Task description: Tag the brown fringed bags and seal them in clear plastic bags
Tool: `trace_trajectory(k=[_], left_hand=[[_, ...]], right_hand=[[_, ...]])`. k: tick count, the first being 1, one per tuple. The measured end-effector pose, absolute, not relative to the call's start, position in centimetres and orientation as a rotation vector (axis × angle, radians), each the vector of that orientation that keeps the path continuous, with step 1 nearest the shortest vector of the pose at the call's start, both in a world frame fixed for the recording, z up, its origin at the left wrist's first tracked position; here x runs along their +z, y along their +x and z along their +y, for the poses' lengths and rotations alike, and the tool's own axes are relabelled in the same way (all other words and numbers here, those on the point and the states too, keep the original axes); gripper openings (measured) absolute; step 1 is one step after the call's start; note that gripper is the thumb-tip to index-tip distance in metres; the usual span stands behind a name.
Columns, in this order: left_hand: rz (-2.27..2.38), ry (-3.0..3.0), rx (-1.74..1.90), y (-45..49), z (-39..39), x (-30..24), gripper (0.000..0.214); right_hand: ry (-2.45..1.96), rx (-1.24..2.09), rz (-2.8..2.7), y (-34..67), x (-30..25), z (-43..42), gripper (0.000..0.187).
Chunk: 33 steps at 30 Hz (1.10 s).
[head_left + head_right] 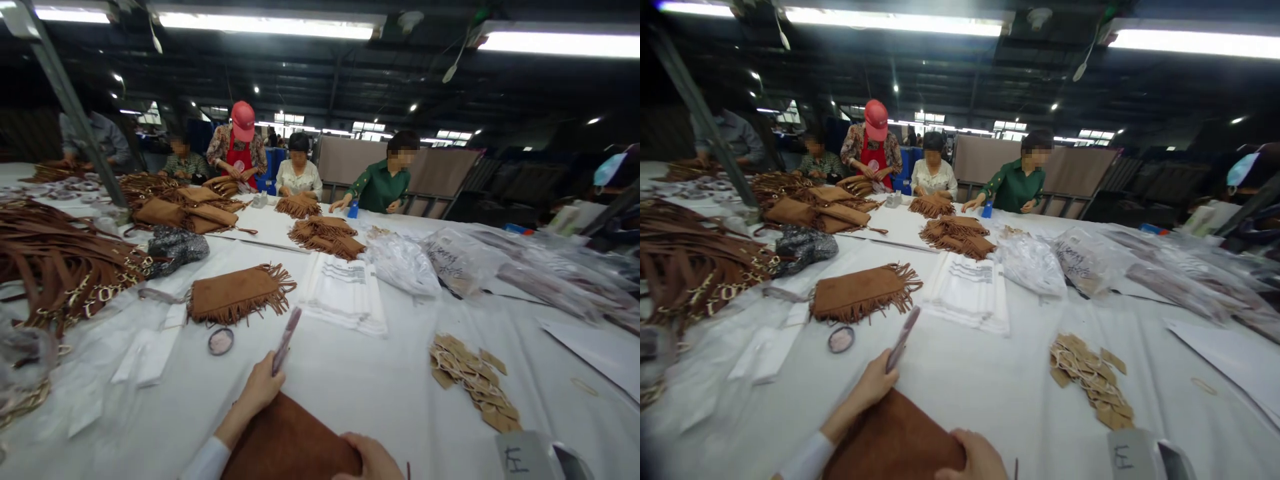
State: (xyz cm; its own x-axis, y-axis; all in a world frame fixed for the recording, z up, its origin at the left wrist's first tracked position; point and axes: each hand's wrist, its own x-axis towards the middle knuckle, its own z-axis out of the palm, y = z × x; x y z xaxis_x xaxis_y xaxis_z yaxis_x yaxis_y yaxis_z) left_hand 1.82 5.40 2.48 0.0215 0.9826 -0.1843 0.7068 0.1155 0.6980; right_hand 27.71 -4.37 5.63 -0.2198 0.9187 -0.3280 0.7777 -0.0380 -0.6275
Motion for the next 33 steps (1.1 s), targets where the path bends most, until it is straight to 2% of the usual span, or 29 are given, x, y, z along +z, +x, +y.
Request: trace_trajectory(k=[2, 5, 9, 12, 18, 22, 26, 30, 31, 33], left_hand=[[1.705, 1.595, 0.704, 1.3, 4.9, 4.2, 0.021], [1.508, 1.432, 1.213, 0.5, 4.2, 8.9, 0.015], [1.201, 1.400, 1.720, -0.5, 2.5, 14.7, 0.016], [1.083, 1.300, 1.844, -0.9, 0.1, 13.7, 0.015], [1.208, 0.335, 1.616, -3.0, -6.6, 2.5, 0.024], [1.305, 0.098, 1.503, -6.1, -10.0, -1.2, 0.028], [1.460, 0.102, 1.687, -9.0, -10.3, -1.3, 0.033], [2.005, 0.436, 1.788, -11.7, -9.6, 0.3, 0.062], [2.174, 0.627, 1.756, -12.1, -9.4, 0.8, 0.064], [2.325, 1.119, 1.602, -12.2, -9.3, 2.0, 0.051]], right_hand=[[-1.776, 1.104, -2.085, 27.2, 7.6, -4.2, 0.019], [-1.659, 0.689, -2.177, 27.1, 10.8, -3.5, 0.010], [-1.313, -0.014, -2.231, 27.3, 13.9, -2.8, 0.019], [-1.203, -0.232, -2.220, 27.1, 12.4, -2.9, 0.025], [-1.360, -0.038, -2.299, 26.9, 1.6, -6.1, 0.029], [-1.410, 0.049, -2.254, 27.5, -1.7, -8.1, 0.028], [-1.389, 0.062, -2.294, 27.9, -1.7, -8.2, 0.027], [-1.342, 0.044, -2.361, 28.3, -1.7, -8.0, 0.027], [-1.327, 0.038, -2.371, 28.4, -1.8, -8.0, 0.027], [-1.320, 0.029, -2.362, 28.3, -1.8, -8.2, 0.027]])
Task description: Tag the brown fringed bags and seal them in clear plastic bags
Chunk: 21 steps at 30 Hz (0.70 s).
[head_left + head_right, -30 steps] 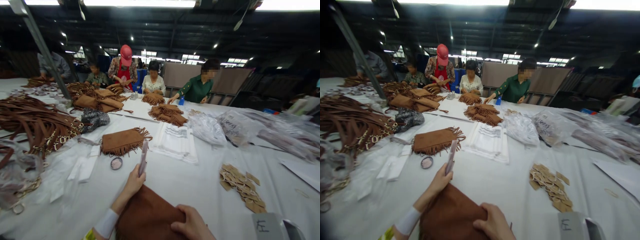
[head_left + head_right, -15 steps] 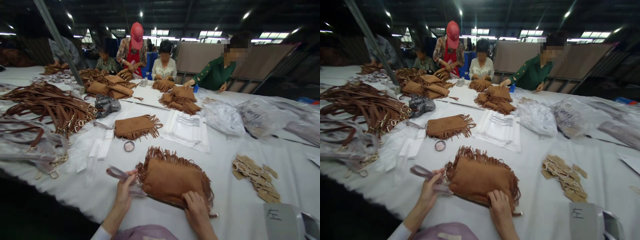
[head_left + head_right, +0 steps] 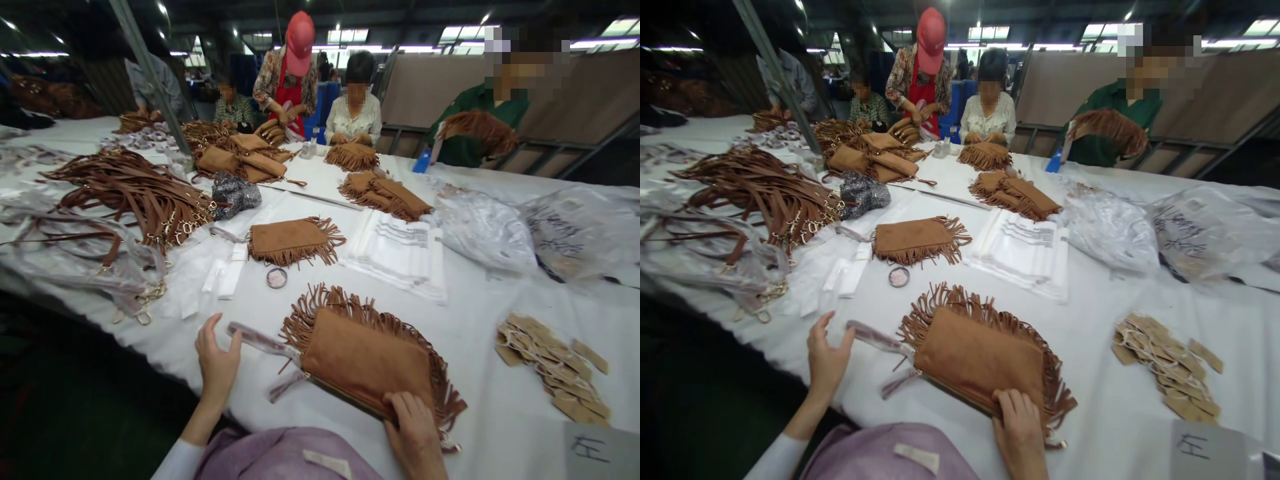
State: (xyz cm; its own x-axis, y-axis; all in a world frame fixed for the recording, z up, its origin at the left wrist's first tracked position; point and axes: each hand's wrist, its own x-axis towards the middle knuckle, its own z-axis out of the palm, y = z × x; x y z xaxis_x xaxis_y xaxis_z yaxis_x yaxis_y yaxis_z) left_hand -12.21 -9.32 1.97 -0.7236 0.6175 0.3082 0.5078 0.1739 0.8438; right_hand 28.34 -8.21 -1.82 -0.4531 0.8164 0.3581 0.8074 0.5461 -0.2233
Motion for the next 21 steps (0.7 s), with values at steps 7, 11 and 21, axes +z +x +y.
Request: trace_trajectory(k=[7, 11, 21], left_hand=[[1.757, 2.044, 0.721, -6.7, -9.3, 3.1, 0.040], [1.872, 2.032, 0.392, -4.7, -9.4, 3.5, 0.042], [1.767, 1.722, 0.207, -4.4, -7.4, 4.7, 0.030]], right_hand=[[-1.362, 0.049, -2.308, 27.9, -1.6, -8.8, 0.027], [-1.311, 0.018, -2.275, 28.1, -1.9, -9.2, 0.025], [-1.342, 0.099, -2.169, 27.9, -3.1, -9.4, 0.024]])
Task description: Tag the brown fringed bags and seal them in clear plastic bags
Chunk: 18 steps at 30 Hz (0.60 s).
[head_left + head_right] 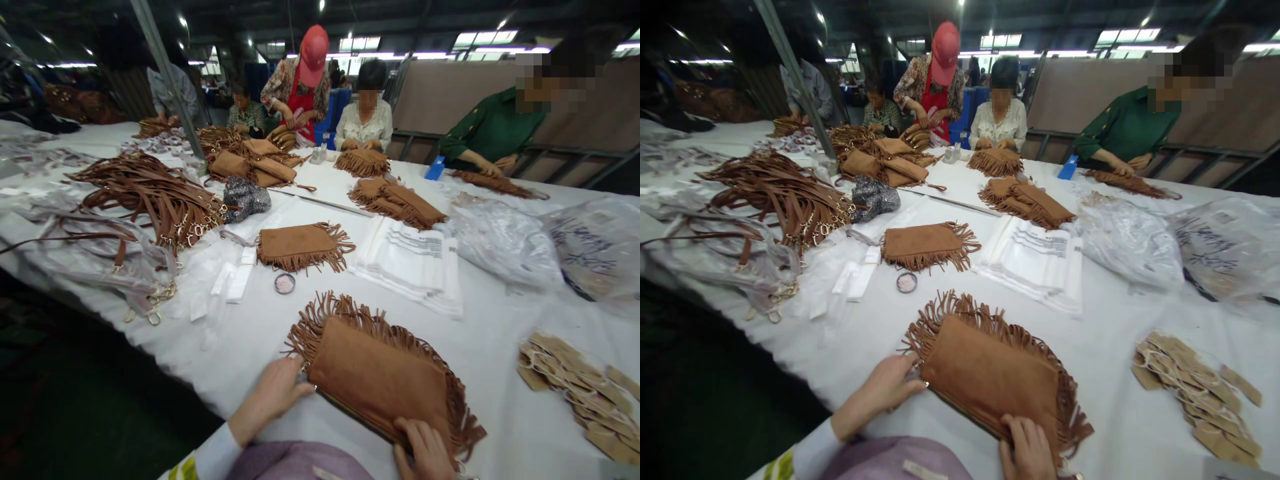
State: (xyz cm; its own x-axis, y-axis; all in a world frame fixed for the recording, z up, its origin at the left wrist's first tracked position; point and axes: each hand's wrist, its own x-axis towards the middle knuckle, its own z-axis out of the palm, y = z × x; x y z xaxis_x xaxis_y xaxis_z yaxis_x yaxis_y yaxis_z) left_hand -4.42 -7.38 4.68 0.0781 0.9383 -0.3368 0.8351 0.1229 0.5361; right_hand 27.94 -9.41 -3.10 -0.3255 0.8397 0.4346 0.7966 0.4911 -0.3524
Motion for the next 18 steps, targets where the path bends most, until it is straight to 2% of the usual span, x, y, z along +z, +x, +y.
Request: trace_trajectory(k=[4, 7, 11, 14, 16, 18], left_hand=[[1.552, 1.485, 0.492, -4.3, -7.7, 4.1, 0.028], [1.404, 1.275, 0.618, -4.1, -8.0, 3.1, 0.034], [1.430, 1.186, 0.650, -4.1, -7.5, 0.5, 0.053], [1.463, 1.321, 0.541, -4.3, -7.3, -1.5, 0.046], [1.491, 1.397, 0.465, -4.6, -7.2, -2.4, 0.043], [1.542, 1.414, 0.460, -4.7, -7.2, -3.0, 0.046]], right_hand=[[-1.341, 0.124, -2.154, 27.7, -2.1, -10.4, 0.026], [-1.455, 0.189, -2.119, 27.0, -0.7, -11.5, 0.028], [-1.576, 0.322, -2.075, 26.6, 1.0, -11.9, 0.027], [-1.622, 0.534, -1.965, 28.6, 2.4, -10.9, 0.016], [-1.741, 0.490, -1.807, 31.5, 3.2, -9.1, 0.015], [-1.913, 0.278, -1.649, 35.4, 3.6, -6.6, 0.027]])
